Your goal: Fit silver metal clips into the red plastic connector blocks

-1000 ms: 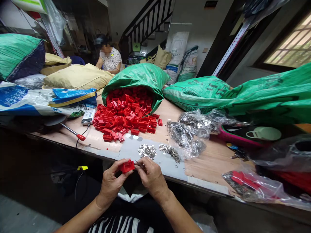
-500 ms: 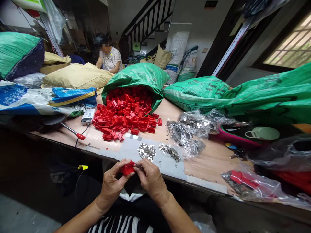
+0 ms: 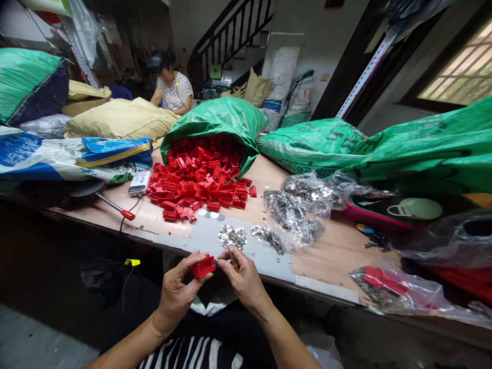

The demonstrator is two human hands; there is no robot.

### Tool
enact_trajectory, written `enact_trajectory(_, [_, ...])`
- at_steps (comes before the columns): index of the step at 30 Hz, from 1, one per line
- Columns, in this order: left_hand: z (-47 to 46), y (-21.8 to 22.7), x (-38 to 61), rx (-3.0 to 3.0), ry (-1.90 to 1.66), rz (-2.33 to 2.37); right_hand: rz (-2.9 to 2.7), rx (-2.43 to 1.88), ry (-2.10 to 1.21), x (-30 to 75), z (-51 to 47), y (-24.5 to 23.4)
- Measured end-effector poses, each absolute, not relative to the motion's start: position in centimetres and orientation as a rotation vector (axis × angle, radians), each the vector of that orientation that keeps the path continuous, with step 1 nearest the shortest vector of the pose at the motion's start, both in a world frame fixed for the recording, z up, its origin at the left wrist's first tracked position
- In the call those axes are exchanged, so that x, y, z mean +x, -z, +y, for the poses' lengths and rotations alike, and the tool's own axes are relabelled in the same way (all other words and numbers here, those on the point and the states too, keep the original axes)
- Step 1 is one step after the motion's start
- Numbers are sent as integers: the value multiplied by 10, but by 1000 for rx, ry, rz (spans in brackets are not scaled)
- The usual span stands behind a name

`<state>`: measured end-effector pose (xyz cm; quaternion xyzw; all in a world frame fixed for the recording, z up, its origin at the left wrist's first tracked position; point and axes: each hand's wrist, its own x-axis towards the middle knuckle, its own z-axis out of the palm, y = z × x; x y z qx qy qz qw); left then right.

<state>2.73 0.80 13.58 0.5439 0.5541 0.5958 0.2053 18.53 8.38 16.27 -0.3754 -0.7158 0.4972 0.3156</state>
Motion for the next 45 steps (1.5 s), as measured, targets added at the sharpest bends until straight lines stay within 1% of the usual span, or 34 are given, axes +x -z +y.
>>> enact_trajectory(5, [9,-134,28,1701,-1659,1556,-1826,-951,-1445,183,82,-160])
enact_trajectory(9, [8,-133,30,1712,-1656,1486,-1792,-915,-1558,182,84,-161])
enact_trajectory(14, [5,-132,30,1641,-1646,1401,-1796,-917,-1580,181,84,-159])
enact_trajectory(22, [0,-129,22,1502,-1498,1302,-1515,-794,-2084,186,70,-145])
enact_trajectory(32, [0,-130,18,1332,-1376,1089,-1239,-724,-2224,189,58,-135])
enact_trajectory(37, [0,-123,22,1304,-1374,1153,-1401,-809,-2120,191,59,-137])
enact_trajectory(39, [1,-120,24,1203,-1421,1173,-1564,-880,-1992,195,65,-142])
enact_trajectory(41, [3,-120,25,1049,-1474,1174,-1786,-1009,-1702,199,76,-148])
enact_trajectory(45, [8,-126,25,879,-1516,1160,-2152,-1239,-911,206,100,-150])
